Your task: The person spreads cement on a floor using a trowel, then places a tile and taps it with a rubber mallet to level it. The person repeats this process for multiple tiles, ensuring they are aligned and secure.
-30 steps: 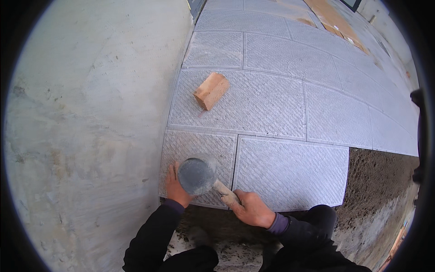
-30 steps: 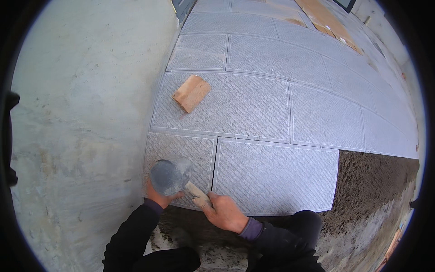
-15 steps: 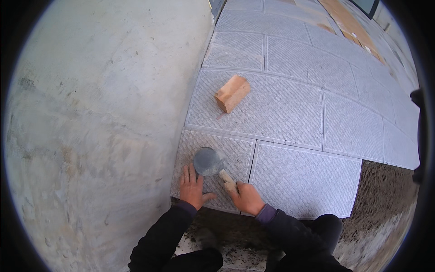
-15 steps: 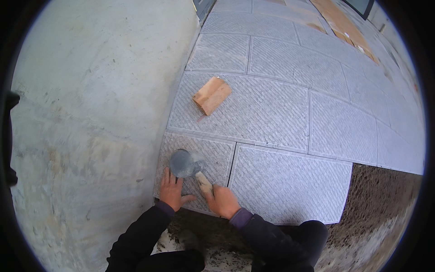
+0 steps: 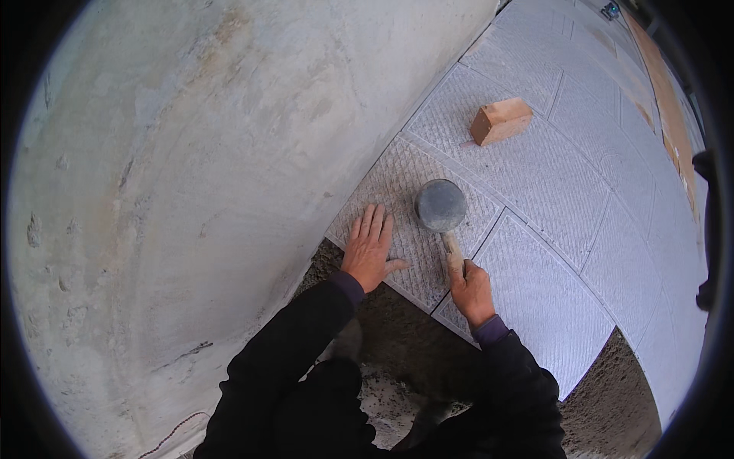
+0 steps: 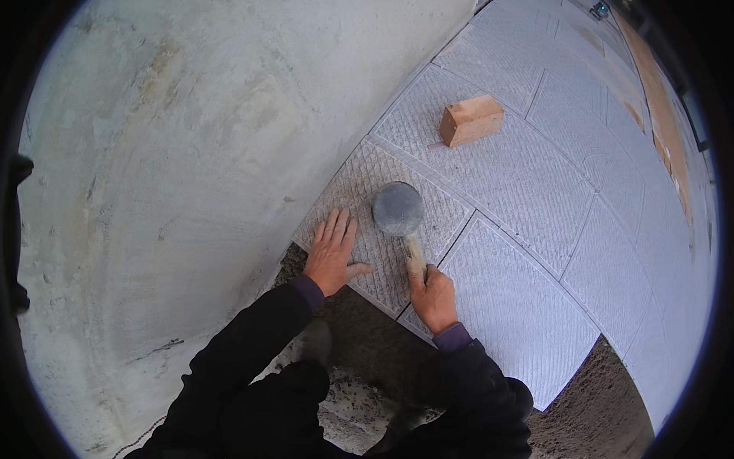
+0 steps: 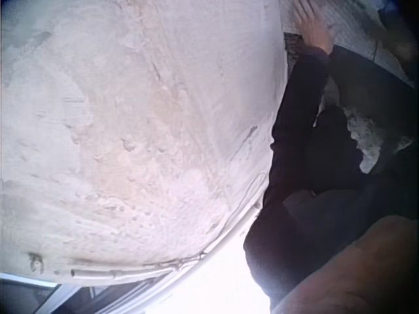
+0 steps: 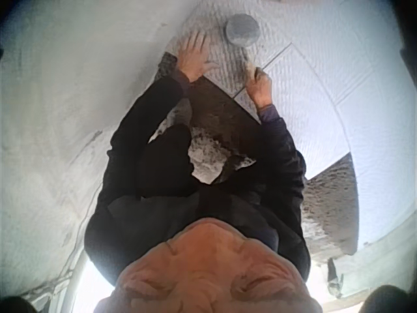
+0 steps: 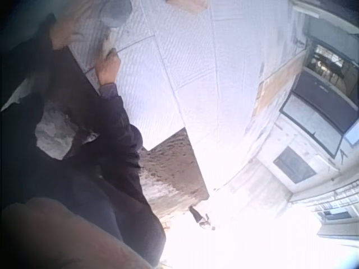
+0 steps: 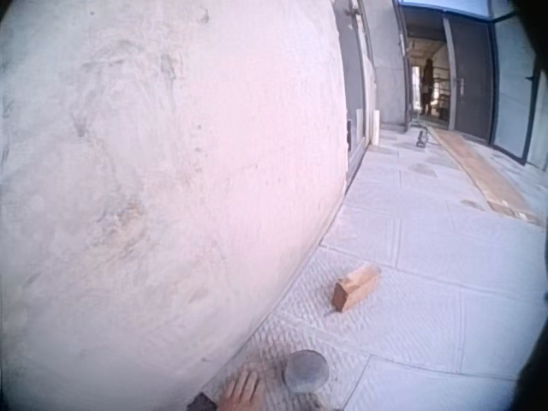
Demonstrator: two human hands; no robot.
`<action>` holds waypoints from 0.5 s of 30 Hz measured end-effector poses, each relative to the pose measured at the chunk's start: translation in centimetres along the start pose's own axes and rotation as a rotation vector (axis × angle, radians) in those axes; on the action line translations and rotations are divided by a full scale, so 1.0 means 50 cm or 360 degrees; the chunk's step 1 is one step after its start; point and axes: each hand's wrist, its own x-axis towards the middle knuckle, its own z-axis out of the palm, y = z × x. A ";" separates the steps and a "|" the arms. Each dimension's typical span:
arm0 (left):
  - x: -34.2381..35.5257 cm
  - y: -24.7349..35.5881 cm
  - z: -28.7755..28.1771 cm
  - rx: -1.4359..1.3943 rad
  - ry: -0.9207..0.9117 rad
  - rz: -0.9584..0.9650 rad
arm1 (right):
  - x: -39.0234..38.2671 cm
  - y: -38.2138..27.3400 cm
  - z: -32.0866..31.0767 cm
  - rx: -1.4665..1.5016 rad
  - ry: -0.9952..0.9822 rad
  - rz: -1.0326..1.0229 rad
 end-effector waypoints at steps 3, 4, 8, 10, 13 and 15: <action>-0.093 0.009 0.035 -0.0060 0.0103 -0.0258 | -0.005 -0.014 -0.037 -0.0094 -0.0027 -0.0140; -0.123 0.012 0.044 -0.0079 -0.0003 -0.0410 | -0.010 -0.021 -0.050 -0.0112 -0.0074 -0.0136; -0.144 0.003 0.068 -0.0113 0.0220 -0.0279 | -0.051 -0.063 -0.060 0.0034 -0.0139 -0.0286; -0.142 0.004 0.068 -0.0121 0.0151 -0.0325 | -0.049 -0.083 -0.042 -0.0092 -0.0141 -0.0368; -0.140 0.009 0.062 -0.0118 0.0151 -0.0334 | -0.036 -0.093 -0.035 -0.0257 -0.0201 -0.0432; -0.140 0.010 0.059 -0.0158 0.0117 -0.0368 | -0.030 -0.091 -0.036 -0.0272 -0.0139 -0.0455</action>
